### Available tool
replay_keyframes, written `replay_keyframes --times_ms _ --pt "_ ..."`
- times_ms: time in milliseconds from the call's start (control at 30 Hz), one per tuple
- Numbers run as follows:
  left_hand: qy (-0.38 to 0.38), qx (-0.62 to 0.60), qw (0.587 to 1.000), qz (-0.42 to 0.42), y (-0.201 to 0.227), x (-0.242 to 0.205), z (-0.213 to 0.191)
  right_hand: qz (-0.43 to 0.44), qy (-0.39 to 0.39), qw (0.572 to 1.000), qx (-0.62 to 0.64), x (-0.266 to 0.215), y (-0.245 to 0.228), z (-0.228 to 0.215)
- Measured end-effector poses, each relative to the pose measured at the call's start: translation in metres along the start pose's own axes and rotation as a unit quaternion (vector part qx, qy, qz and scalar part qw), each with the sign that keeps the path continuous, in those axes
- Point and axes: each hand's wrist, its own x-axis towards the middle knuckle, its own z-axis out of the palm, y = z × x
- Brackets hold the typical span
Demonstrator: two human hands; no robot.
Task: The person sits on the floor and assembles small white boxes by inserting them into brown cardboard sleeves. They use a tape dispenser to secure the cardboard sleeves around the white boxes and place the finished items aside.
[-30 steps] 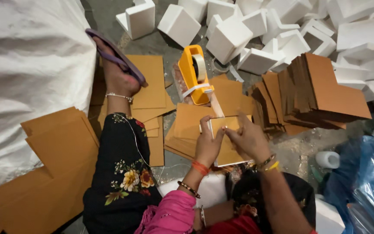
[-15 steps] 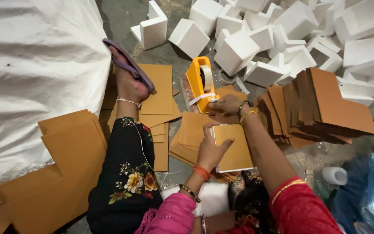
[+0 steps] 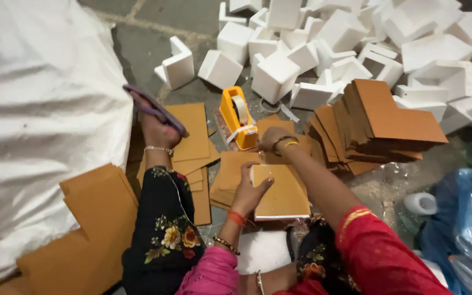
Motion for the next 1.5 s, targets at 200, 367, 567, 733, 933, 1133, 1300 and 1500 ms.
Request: replay_keyframes --times_ms 200,367,567,733,933,1133,1300,1500 --pt "-0.011 0.033 0.999 -0.009 -0.039 0.028 0.003 0.042 0.116 0.988 -0.090 0.007 -0.010 0.014" --pt "-0.111 0.023 0.992 0.046 0.008 -0.013 -0.011 0.083 -0.058 0.857 0.505 -0.031 0.042 0.004" --pt "-0.211 0.274 0.923 0.167 0.086 -0.066 -0.034 -0.291 0.041 0.821 0.489 -0.215 0.061 0.023" --pt "-0.312 0.310 0.856 0.271 0.114 -0.105 -0.034 -0.214 0.046 0.805 0.551 -0.249 0.041 0.035" --pt "-0.463 0.158 0.828 0.275 0.118 -0.108 -0.040 -0.281 -0.364 0.848 0.264 -0.229 0.088 0.015" --pt "-0.167 0.134 0.976 -0.042 0.032 -0.027 -0.063 -0.325 -0.427 0.812 0.230 -0.164 0.139 -0.136" --pt "0.120 0.300 0.943 0.085 -0.028 -0.001 -0.058 -0.109 0.194 0.967 0.121 -0.011 0.197 -0.255" --pt "0.132 0.332 0.934 0.023 -0.031 0.013 -0.057 0.000 0.171 0.978 -0.118 0.136 0.206 -0.134"
